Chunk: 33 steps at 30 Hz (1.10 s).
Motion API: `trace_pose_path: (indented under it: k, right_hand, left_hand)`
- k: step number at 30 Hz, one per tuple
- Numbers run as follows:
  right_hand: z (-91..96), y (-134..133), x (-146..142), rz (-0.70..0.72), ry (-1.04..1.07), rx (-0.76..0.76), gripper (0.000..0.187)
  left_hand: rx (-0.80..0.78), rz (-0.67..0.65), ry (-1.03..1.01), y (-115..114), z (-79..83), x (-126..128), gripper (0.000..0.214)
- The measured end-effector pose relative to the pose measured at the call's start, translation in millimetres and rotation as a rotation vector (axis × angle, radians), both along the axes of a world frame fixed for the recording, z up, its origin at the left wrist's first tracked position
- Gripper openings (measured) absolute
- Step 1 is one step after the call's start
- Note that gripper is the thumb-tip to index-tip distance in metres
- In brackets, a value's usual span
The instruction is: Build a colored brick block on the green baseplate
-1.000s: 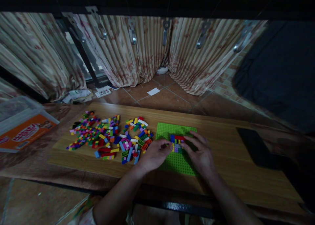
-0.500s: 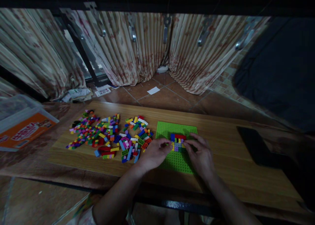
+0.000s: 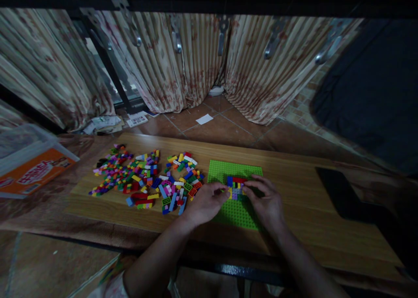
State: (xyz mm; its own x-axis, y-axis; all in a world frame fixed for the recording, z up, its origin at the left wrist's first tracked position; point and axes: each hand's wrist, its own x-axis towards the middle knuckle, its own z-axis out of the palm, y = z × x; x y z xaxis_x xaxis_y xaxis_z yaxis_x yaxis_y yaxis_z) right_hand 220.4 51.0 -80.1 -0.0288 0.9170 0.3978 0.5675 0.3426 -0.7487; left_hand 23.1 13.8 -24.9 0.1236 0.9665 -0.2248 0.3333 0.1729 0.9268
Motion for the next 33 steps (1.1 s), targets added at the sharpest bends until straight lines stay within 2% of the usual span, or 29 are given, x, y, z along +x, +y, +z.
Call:
trace_pose_path:
  k: [6,22,27,33]
  right_hand:
    - [-2.8,0.9,-0.2,0.049,-0.007,0.016,0.018]
    - [-1.1,0.0,-3.0,0.055,-0.046,0.045,0.021]
    - [0.1,3.1,-1.6,0.072,0.098,-0.040,0.023]
    - [12.4,7.8,1.2,-0.066,0.311,-0.009,0.019]
  left_hand:
    - [0.000,0.000,-0.001,-0.8,1.1,0.5,0.029]
    - [0.036,0.009,0.064,-0.9,-5.3,2.5,0.030]
    - [0.060,0.035,-0.011,1.6,-8.3,-3.5,0.033]
    - [0.091,0.186,-0.117,10.3,0.9,-26.2,0.033]
